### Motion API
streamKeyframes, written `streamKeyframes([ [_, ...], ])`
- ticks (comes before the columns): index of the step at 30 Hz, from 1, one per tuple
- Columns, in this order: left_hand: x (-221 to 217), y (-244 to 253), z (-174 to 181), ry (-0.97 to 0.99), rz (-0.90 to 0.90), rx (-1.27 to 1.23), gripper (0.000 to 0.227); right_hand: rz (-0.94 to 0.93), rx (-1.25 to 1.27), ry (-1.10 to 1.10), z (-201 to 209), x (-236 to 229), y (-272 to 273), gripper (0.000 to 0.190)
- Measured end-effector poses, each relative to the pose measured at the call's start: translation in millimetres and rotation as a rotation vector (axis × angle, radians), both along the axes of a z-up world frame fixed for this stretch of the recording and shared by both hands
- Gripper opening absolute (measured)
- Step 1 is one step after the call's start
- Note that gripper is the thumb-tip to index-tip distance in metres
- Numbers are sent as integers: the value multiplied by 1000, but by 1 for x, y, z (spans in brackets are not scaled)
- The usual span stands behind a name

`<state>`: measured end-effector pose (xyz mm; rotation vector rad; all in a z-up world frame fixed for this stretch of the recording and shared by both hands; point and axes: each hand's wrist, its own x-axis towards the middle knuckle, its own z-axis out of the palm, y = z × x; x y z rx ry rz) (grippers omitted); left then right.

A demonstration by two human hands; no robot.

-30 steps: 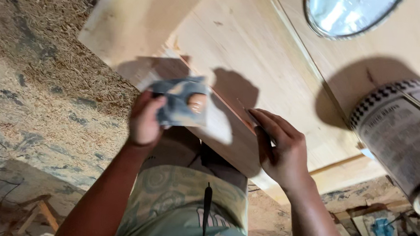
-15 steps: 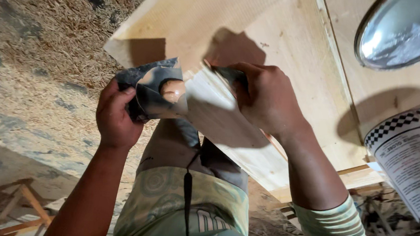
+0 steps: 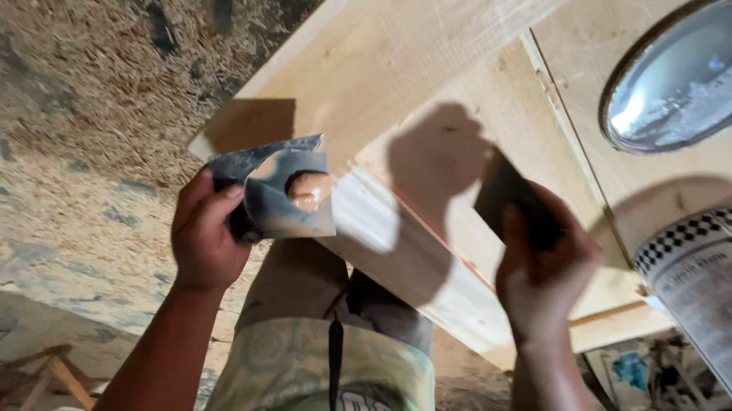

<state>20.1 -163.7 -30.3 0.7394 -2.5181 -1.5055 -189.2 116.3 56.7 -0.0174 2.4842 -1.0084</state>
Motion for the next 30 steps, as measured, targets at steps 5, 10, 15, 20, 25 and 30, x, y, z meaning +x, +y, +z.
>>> streamKeyframes([
  [5,-10,-20,2,-8,64,270,15,-112,-96,-46,-4,2,17,24],
  [10,-35,-21,5,-140,152,615,25,335,-242,-55,-5,-15,4,25],
  [15,-76,-1,10,-238,100,913,32,775,-270,25,10,-32,-34,24],
  [20,-107,4,22,-262,-141,842,13,939,-175,128,30,-43,-62,27],
  [25,-113,11,31,-265,-131,749,12,1009,-90,182,37,-32,-66,27],
  [30,-101,1,20,-302,225,972,17,1034,-156,67,32,-25,-52,20],
])
